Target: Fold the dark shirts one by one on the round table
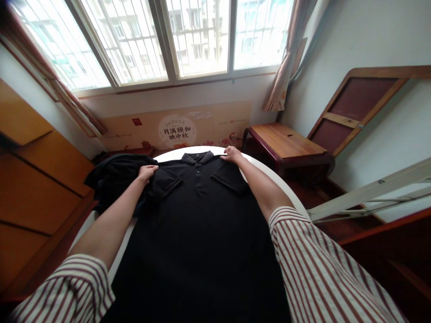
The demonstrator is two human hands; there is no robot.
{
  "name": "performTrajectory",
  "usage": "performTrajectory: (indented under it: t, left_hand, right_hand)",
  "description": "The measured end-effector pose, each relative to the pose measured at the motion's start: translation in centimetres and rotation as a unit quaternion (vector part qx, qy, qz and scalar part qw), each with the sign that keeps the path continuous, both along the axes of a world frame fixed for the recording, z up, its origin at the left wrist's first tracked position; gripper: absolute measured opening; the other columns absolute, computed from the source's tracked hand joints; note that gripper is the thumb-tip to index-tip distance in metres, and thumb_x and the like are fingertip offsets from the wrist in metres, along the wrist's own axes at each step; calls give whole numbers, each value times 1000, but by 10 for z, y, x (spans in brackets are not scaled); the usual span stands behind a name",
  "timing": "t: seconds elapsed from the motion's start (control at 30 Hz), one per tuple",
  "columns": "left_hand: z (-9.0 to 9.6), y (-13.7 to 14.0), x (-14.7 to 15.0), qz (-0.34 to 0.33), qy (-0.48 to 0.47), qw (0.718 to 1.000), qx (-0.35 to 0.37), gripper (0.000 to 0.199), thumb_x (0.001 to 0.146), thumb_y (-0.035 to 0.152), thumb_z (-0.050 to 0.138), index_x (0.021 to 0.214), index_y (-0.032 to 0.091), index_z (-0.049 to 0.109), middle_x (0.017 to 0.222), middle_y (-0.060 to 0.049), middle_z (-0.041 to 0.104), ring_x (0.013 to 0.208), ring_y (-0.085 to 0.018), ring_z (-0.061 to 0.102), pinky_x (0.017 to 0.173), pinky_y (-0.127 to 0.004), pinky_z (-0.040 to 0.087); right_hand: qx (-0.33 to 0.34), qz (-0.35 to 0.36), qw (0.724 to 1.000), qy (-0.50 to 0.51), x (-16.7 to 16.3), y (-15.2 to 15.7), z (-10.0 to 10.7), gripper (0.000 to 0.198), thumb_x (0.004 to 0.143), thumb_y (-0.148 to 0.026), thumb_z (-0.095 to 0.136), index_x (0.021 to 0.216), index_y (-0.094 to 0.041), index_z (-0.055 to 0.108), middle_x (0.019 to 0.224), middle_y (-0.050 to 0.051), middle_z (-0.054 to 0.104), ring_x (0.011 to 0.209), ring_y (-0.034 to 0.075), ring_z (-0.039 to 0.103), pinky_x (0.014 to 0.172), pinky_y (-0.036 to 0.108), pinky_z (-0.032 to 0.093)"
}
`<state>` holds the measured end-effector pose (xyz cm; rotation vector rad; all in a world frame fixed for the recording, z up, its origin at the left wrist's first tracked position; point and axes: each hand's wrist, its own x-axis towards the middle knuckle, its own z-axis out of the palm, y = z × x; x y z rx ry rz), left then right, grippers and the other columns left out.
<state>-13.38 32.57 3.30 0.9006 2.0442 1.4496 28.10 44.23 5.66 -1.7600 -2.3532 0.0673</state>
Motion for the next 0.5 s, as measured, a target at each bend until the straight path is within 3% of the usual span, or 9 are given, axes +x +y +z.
performTrajectory:
  t: [0.17, 0.3, 0.5]
  left_hand:
    - [0, -2, -1, -7, -4, 1000, 3, 15, 62, 16, 77, 76, 10, 75, 72, -11, 73, 77, -23, 71, 75, -29, 56]
    - [-1, -1, -2, -11, -6, 1000, 4, 15, 64, 16, 77, 77, 10, 75, 72, -11, 73, 75, -22, 71, 73, -29, 56]
    - [-1, 0, -2, -8, -3, 1000, -3, 17, 63, 16, 78, 79, 10, 76, 73, -12, 74, 77, -23, 71, 74, -29, 57]
  right_hand:
    - [5, 19, 999, -28, -8, 3, -1, 25, 82, -20, 62, 101, -14, 77, 112, 13, 72, 109, 24, 64, 97, 27, 48]
    - [7, 10, 999, -41, -5, 5, -1, 28, 80, -12, 61, 104, -10, 75, 114, 19, 69, 109, 27, 64, 94, 28, 48]
    - [-4, 45, 998, -34, -7, 9, -6, 25, 91, -27, 56, 103, -13, 73, 113, 13, 69, 108, 22, 63, 94, 25, 47]
